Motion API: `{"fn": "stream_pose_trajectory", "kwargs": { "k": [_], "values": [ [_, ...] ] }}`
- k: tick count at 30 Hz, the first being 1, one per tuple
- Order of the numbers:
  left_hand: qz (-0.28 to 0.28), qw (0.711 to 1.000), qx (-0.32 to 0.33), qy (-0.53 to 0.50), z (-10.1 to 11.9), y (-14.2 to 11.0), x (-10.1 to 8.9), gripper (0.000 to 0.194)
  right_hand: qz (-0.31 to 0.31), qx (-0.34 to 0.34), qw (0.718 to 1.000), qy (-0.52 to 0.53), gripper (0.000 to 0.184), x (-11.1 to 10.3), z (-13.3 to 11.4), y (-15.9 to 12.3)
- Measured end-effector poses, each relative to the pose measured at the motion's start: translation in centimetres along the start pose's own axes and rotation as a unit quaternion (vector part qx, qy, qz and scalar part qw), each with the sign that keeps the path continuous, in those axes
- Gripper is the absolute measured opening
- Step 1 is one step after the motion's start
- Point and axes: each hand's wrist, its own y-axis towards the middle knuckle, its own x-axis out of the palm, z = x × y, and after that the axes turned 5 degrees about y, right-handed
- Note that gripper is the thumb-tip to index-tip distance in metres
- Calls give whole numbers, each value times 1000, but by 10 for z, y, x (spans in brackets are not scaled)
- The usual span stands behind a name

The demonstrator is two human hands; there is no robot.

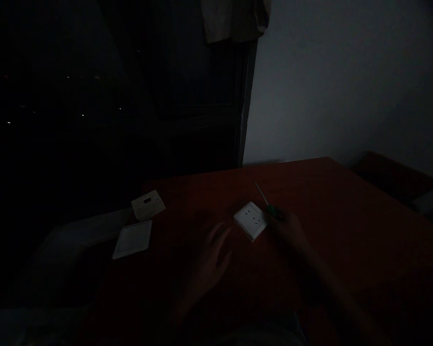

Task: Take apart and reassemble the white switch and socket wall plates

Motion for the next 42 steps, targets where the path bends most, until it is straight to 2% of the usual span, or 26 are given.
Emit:
{"fn": "stream_pose_trajectory", "kwargs": {
  "k": [8, 12, 15, 20, 23, 26, 28, 33, 38, 42],
  "values": [
    [16, 994, -48, -94, 10, 11, 16, 65, -52, -33, 998, -3, 37, 18, -7, -30],
    [13, 992, -55, -115, 9, 12, 20, 76, -72, -50, 996, 3, 33, 32, -17, -47],
    [10, 993, -49, -103, 7, 11, 21, 76, -91, -63, 994, 13, 32, 35, -26, -58],
    [13, 996, -46, -71, 2, 9, 19, 77, -67, -73, 994, -35, 36, 12, -23, -88],
    [7, 995, -56, -87, 0, 7, 20, 76, -63, -64, 992, -94, 43, -10, -6, -114],
    [4, 992, -69, -102, -1, 6, 20, 74, -71, -49, 989, -121, 42, -26, 16, -140],
    [9, 993, -68, -100, 0, 7, 18, 73, -68, -85, 986, -130, 36, -32, 29, -154],
    [24, 995, -61, -75, 1, 7, 13, 68, -61, -205, 964, -158, 45, -35, 44, -171],
    [13, 995, -67, -71, 1, 8, 10, 68, -60, -211, 959, -180, 49, -32, 40, -172],
    [7, 995, -69, -72, 3, 8, 9, 66, -46, -213, 960, -177, 45, -28, 40, -170]
  ]
}}
